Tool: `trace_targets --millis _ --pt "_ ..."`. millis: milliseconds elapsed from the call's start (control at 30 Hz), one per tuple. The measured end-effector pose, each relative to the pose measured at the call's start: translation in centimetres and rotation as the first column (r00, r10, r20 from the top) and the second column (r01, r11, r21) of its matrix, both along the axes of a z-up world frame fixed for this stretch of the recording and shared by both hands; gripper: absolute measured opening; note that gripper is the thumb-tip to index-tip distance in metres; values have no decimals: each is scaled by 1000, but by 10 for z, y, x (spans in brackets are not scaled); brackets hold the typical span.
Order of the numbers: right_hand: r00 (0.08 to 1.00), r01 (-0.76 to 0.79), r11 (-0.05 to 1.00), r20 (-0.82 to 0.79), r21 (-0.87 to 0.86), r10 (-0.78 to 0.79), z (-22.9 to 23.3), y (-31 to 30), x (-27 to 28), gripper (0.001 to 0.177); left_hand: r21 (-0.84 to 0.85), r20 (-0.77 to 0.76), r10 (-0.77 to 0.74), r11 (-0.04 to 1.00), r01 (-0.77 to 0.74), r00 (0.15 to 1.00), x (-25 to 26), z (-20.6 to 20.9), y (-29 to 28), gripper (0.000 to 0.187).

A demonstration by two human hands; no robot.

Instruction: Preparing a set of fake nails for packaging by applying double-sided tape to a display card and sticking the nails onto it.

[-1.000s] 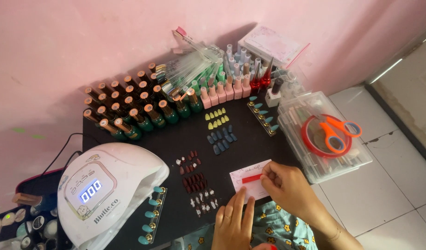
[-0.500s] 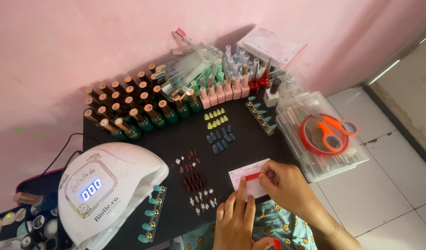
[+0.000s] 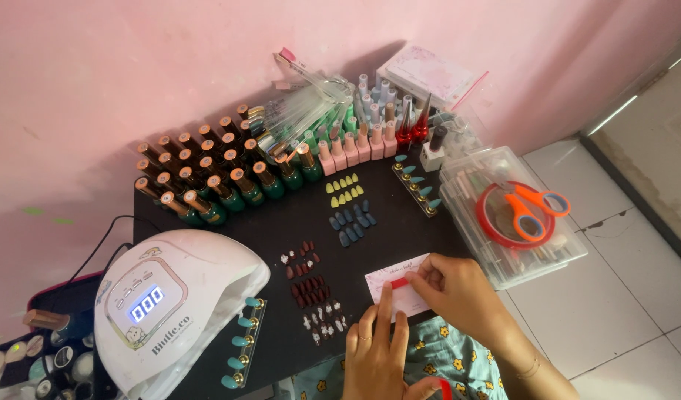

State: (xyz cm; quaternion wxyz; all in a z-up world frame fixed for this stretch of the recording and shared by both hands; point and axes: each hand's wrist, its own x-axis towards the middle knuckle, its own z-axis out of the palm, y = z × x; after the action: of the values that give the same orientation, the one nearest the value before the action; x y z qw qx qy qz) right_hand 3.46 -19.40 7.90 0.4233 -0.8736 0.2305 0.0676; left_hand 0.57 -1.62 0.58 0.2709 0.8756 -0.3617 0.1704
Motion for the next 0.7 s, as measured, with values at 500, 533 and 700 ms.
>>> trace_targets --millis 500,533,700 --pt "1000 -4 1000 25 -16 5 -1 0 -1 29 -16 -16 18 1000 -18 1000 -1 1 -2 97" --pt "999 -4 1000 37 -19 5 -3 0 -1 29 -16 -28 18 1000 -18 999 -1 1 -1 96" --pt "999 -17 999 32 -38 19 -5 -2 -1 29 -29 -20 22 999 -23 1000 -1 0 -2 95"
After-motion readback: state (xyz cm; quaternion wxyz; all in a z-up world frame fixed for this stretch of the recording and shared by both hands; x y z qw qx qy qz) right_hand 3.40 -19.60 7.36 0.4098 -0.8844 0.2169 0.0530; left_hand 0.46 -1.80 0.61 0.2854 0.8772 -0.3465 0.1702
